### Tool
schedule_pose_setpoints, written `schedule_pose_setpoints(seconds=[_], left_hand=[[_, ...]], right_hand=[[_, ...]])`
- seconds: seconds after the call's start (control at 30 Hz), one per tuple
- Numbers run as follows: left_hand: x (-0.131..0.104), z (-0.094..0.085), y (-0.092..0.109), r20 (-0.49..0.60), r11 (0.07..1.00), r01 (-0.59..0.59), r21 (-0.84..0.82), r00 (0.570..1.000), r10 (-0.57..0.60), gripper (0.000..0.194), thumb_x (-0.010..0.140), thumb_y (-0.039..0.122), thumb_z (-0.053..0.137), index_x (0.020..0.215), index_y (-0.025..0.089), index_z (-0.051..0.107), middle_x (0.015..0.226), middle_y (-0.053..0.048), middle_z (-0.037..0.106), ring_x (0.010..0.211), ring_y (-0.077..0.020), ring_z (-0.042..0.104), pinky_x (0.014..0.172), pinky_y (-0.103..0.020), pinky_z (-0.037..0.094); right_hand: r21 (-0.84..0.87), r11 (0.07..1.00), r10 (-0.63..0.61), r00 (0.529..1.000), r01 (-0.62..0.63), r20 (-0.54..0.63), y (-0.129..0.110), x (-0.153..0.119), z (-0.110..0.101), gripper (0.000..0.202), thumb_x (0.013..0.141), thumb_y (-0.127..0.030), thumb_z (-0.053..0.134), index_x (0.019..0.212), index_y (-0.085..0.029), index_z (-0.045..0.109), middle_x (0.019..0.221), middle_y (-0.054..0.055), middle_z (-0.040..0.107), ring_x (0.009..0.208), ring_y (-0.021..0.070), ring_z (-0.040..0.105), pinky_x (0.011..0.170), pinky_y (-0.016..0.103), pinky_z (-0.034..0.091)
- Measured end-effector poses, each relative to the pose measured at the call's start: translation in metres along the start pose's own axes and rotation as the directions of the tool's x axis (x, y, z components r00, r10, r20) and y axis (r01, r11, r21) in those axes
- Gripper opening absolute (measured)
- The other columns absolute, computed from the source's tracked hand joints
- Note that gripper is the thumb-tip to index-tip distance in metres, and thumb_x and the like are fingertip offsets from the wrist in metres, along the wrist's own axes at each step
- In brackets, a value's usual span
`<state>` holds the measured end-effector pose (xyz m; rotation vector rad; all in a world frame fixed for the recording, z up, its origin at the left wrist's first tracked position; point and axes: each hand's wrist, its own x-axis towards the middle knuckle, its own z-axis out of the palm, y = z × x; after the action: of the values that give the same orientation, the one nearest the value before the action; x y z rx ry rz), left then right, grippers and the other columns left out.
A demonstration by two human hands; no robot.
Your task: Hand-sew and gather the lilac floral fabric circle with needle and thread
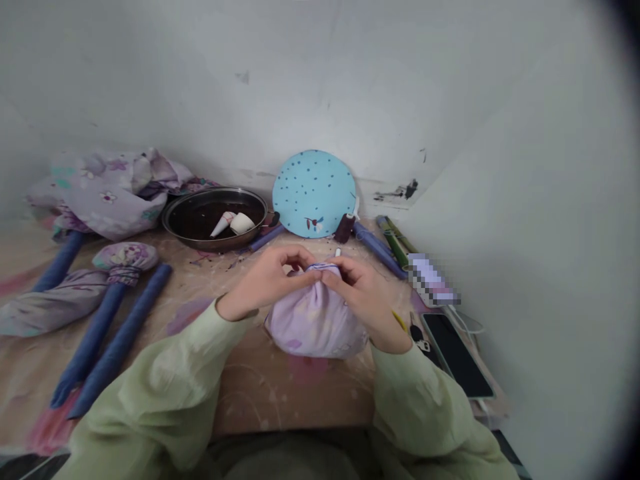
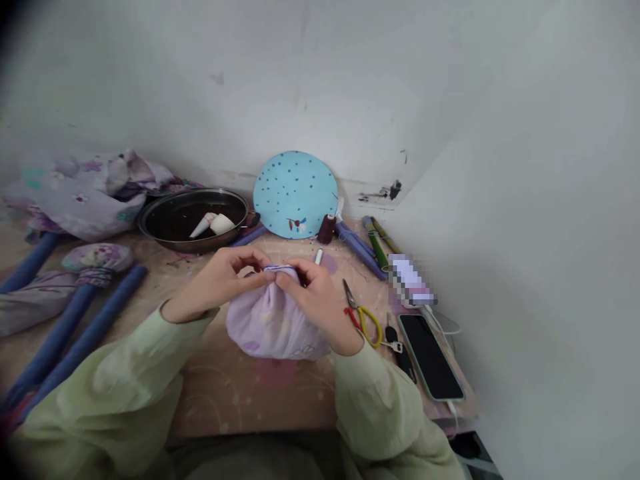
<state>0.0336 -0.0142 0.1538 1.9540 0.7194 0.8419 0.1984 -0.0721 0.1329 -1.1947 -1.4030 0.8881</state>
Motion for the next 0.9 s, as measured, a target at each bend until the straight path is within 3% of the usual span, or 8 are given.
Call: schedule_pose_setpoints(seconds=[0.17, 0.27, 0.37, 0.43, 0.5, 0.57, 0.7, 0.9], left_hand=[[-0.011, -0.02, 0.017, -0.094, 0.997, -0.059, 0.054, 0.993, 0.064, 0.01, 0.074, 0.025, 0.064, 0.074, 0.016, 0.061, 0.07, 0.002, 0.061, 0.063, -0.0092, 0.053, 0.058, -0.021, 0.042], [-0.019, -0.041, 0.025, -0.285, 0.98, -0.083, 0.18, 0.949, 0.132, 0.007, 0.074, 0.025, 0.065, 0.074, 0.018, 0.061, 0.071, 0.002, 0.062, 0.065, -0.0105, 0.054, 0.059, -0.022, 0.042], [-0.024, -0.057, 0.024, -0.485, 0.904, -0.046, 0.425, 0.831, 0.27, 0.007, 0.074, 0.024, 0.064, 0.08, 0.02, 0.062, 0.081, 0.002, 0.064, 0.074, -0.0128, 0.058, 0.068, -0.025, 0.044], [-0.024, -0.06, 0.018, -0.523, 0.827, -0.007, 0.562, 0.771, 0.362, 0.009, 0.075, 0.024, 0.063, 0.082, 0.02, 0.062, 0.084, 0.001, 0.065, 0.077, -0.0145, 0.058, 0.073, -0.027, 0.045], [-0.022, -0.053, 0.008, -0.419, 0.751, -0.064, 0.657, 0.797, 0.435, 0.01, 0.075, 0.026, 0.061, 0.082, 0.019, 0.061, 0.083, 0.0, 0.066, 0.08, -0.0161, 0.059, 0.077, -0.03, 0.045], [-0.02, -0.04, -0.003, -0.23, 0.691, -0.194, 0.696, 0.852, 0.471, 0.009, 0.075, 0.025, 0.057, 0.08, 0.019, 0.06, 0.079, 0.0, 0.066, 0.079, -0.0164, 0.059, 0.08, -0.032, 0.044], [-0.024, -0.009, -0.025, 0.005, 0.72, -0.203, 0.664, 0.964, 0.267, 0.008, 0.071, 0.022, 0.053, 0.077, 0.017, 0.057, 0.077, -0.002, 0.066, 0.076, -0.018, 0.06, 0.081, -0.036, 0.043], [-0.035, 0.01, -0.038, 0.091, 0.821, -0.141, 0.553, 0.99, 0.108, 0.011, 0.067, 0.017, 0.051, 0.076, 0.017, 0.057, 0.073, -0.002, 0.064, 0.072, -0.0171, 0.059, 0.078, -0.034, 0.044]], right_hand=[[-0.142, 0.989, -0.018, 0.988, 0.039, 0.15, -0.009, -0.01, -0.021, 0.03, 0.078, -0.041, 0.063, 0.101, -0.022, 0.063, 0.096, 0.004, 0.067, 0.088, 0.0194, 0.062, 0.076, 0.033, 0.05], [-0.275, 0.958, -0.113, 0.99, 0.085, -0.088, -0.009, -0.009, -0.058, 0.026, 0.081, -0.04, 0.06, 0.1, -0.023, 0.064, 0.102, 0.004, 0.067, 0.097, 0.0197, 0.061, 0.088, 0.036, 0.046], [-0.298, 0.954, -0.105, 0.903, -0.027, -0.417, 0.0, -0.002, -0.1, 0.025, 0.08, -0.041, 0.059, 0.092, -0.021, 0.064, 0.085, 0.004, 0.069, 0.084, 0.0193, 0.064, 0.08, 0.035, 0.049], [-0.357, 0.928, -0.085, 0.872, -0.107, -0.482, 0.011, 0.003, -0.12, 0.026, 0.079, -0.042, 0.057, 0.091, -0.02, 0.064, 0.083, 0.005, 0.069, 0.082, 0.0194, 0.064, 0.076, 0.033, 0.049], [-0.421, 0.893, -0.056, 0.888, -0.16, -0.456, 0.026, 0.008, -0.13, 0.027, 0.079, -0.042, 0.054, 0.09, -0.019, 0.064, 0.082, 0.005, 0.069, 0.079, 0.0191, 0.064, 0.073, 0.032, 0.049], [-0.461, 0.867, -0.01, 0.918, -0.19, -0.397, 0.043, 0.012, -0.134, 0.025, 0.076, -0.04, 0.057, 0.085, -0.018, 0.065, 0.08, 0.005, 0.069, 0.075, 0.0191, 0.063, 0.071, 0.032, 0.049], [-0.557, 0.787, 0.102, 0.947, -0.264, -0.304, 0.078, 0.022, -0.141, 0.017, 0.078, -0.031, 0.061, 0.081, -0.016, 0.066, 0.078, 0.004, 0.069, 0.074, 0.0182, 0.063, 0.072, 0.032, 0.049], [-0.651, 0.633, 0.243, 0.906, -0.419, -0.346, 0.106, 0.06, -0.174, 0.029, 0.089, -0.031, 0.055, 0.113, -0.014, 0.056, 0.112, 0.008, 0.059, 0.094, 0.019, 0.06, 0.079, 0.038, 0.052]])
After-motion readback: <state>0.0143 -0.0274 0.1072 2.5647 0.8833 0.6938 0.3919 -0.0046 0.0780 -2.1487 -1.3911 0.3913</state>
